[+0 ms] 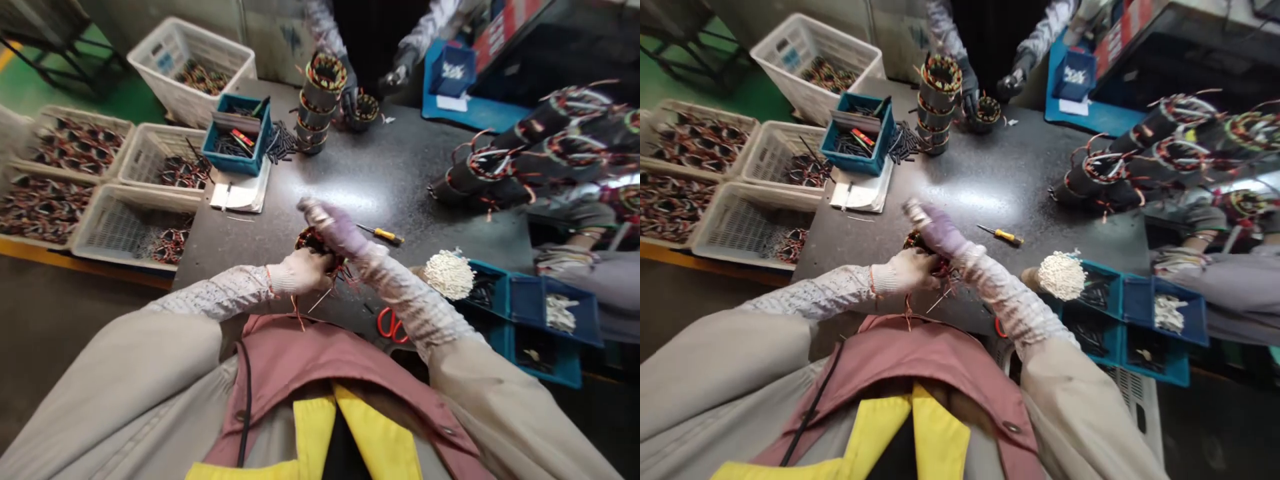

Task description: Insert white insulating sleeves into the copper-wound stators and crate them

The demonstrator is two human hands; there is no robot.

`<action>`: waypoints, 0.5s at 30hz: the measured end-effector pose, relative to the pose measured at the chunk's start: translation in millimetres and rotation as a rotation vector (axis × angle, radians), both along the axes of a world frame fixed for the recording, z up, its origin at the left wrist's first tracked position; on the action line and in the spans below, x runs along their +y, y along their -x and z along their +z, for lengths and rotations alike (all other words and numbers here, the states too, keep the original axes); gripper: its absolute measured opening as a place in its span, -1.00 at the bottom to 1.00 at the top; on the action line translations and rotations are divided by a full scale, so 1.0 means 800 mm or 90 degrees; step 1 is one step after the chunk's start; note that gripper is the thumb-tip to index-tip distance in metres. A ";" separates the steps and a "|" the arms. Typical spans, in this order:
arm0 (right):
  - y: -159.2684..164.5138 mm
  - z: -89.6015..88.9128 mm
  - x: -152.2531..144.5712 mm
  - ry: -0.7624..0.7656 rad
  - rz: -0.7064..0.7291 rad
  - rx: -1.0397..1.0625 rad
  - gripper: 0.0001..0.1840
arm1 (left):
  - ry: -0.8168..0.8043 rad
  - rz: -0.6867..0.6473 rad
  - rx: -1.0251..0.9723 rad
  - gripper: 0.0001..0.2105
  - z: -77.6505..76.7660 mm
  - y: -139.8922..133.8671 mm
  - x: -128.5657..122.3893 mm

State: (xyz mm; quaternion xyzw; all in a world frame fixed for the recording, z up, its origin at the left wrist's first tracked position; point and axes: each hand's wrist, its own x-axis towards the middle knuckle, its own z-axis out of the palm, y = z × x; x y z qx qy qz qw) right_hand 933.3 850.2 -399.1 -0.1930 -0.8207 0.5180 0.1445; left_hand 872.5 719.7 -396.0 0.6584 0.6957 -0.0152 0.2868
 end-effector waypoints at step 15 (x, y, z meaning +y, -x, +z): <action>-0.064 -0.055 -0.049 -0.513 -0.115 -0.366 -0.70 | 0.019 0.137 0.067 -0.67 -0.129 0.167 0.059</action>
